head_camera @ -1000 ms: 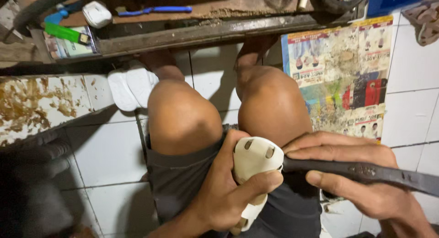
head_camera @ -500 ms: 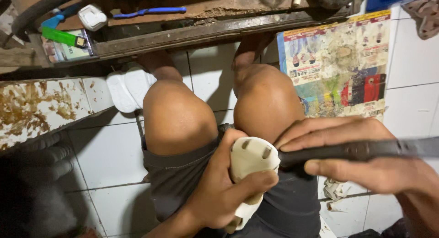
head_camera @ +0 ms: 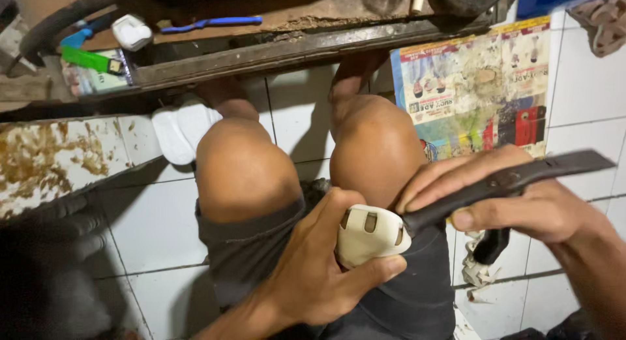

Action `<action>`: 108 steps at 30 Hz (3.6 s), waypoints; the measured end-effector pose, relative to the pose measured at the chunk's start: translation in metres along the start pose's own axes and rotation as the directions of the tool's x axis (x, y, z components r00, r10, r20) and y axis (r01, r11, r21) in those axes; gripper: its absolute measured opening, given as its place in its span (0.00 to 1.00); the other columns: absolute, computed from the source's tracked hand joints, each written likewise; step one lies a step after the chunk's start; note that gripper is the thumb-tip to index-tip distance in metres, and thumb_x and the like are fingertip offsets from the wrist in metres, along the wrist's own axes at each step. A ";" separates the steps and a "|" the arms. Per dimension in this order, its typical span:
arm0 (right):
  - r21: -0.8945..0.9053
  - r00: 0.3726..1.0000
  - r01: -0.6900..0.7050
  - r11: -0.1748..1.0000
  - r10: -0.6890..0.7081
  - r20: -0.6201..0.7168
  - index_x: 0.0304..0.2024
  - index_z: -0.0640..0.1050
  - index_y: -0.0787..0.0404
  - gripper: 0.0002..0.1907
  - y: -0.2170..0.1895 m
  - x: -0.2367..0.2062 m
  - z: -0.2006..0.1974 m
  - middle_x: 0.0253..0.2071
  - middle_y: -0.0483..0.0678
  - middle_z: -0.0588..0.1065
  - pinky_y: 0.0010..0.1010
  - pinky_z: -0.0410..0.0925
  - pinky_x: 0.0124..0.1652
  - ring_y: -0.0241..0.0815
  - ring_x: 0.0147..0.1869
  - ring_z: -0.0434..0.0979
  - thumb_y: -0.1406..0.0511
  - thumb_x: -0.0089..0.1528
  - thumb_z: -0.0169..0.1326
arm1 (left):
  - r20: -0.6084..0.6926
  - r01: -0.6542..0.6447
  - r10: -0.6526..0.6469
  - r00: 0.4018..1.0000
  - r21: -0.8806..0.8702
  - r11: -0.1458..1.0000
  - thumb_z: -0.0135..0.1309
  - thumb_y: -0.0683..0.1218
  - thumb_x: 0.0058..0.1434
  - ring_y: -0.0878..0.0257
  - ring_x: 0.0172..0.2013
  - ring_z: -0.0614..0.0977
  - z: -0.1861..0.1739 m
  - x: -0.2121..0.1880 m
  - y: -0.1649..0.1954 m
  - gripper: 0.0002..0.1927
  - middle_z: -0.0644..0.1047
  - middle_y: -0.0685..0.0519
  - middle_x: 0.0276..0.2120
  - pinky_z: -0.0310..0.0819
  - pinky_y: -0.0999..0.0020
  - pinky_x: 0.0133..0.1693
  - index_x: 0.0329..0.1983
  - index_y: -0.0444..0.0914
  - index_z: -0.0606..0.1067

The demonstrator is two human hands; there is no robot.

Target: The person trims excess material from the edges of white sandals using a knife. They repeatedly heat the sole on a gas stove and press it with a white plastic mold to shape the material, then trim again. Finished sandals are placed on a nearby shelf.

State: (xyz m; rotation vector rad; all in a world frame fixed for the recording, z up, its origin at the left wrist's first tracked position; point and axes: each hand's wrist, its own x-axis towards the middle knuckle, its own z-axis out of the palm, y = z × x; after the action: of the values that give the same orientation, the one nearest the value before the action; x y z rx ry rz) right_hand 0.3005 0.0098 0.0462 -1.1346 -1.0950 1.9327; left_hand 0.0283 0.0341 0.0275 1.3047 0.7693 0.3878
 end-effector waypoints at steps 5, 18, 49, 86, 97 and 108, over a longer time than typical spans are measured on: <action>-0.299 0.961 -0.104 0.949 0.173 0.216 0.47 0.85 0.69 0.19 -0.022 0.013 -0.020 0.49 0.55 0.82 0.39 0.74 0.50 0.50 0.51 0.80 0.65 0.56 0.60 | 0.031 -0.113 0.110 0.993 0.154 0.982 0.67 0.51 0.61 0.62 0.35 0.80 -0.001 0.002 -0.004 0.20 0.75 0.50 0.36 0.75 0.66 0.36 0.47 0.38 0.71; -0.273 1.000 -0.002 0.962 0.000 -0.008 0.47 0.85 0.69 0.18 -0.009 0.005 0.005 0.50 0.58 0.81 0.40 0.78 0.47 0.52 0.51 0.84 0.67 0.56 0.61 | 0.069 0.006 -0.004 0.998 -0.029 1.000 0.65 0.52 0.62 0.63 0.36 0.82 -0.009 0.002 -0.002 0.22 0.78 0.52 0.37 0.77 0.68 0.39 0.49 0.37 0.69; 0.376 0.894 0.152 0.914 0.035 -0.446 0.54 0.77 0.83 0.27 0.076 -0.082 0.009 0.53 0.75 0.76 0.55 0.75 0.47 0.68 0.49 0.80 0.64 0.61 0.54 | -0.077 -0.061 0.003 0.997 -0.764 0.642 0.72 0.39 0.52 0.64 0.50 0.80 -0.027 -0.051 0.033 0.46 0.73 0.48 0.55 0.76 0.67 0.49 0.67 0.45 0.55; -0.053 0.555 0.224 0.973 -0.172 -0.814 0.53 0.76 0.81 0.27 0.069 -0.038 0.149 0.60 0.66 0.74 0.39 0.70 0.61 0.55 0.60 0.78 0.62 0.61 0.48 | -0.746 -0.439 -0.143 0.651 -0.523 0.730 0.52 0.40 0.64 0.64 0.49 0.74 0.063 0.023 -0.003 0.37 0.71 0.50 0.54 0.72 0.67 0.52 0.75 0.37 0.53; 0.025 0.573 0.204 0.979 -0.099 -0.814 0.53 0.76 0.85 0.27 0.076 -0.043 0.143 0.60 0.69 0.75 0.34 0.69 0.51 0.54 0.53 0.78 0.64 0.60 0.49 | -0.785 -0.364 -0.059 0.617 -0.351 0.863 0.54 0.44 0.61 0.57 0.61 0.67 0.058 0.021 -0.001 0.46 0.64 0.43 0.64 0.61 0.60 0.66 0.78 0.31 0.47; 0.052 0.806 0.062 0.997 -0.019 -0.592 0.50 0.79 0.83 0.21 0.051 -0.057 0.096 0.52 0.71 0.78 0.41 0.74 0.53 0.59 0.51 0.83 0.68 0.61 0.54 | -0.613 -0.256 0.294 0.734 0.151 0.955 0.58 0.48 0.70 0.58 0.62 0.65 0.045 0.000 -0.025 0.43 0.56 0.43 0.67 0.61 0.59 0.67 0.75 0.34 0.43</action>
State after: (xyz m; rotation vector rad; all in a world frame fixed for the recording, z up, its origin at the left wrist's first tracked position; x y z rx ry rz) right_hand 0.2329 -0.0929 0.0488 -1.5204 -0.6888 1.4043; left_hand 0.0554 -0.0043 0.0071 1.3531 1.1532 1.0965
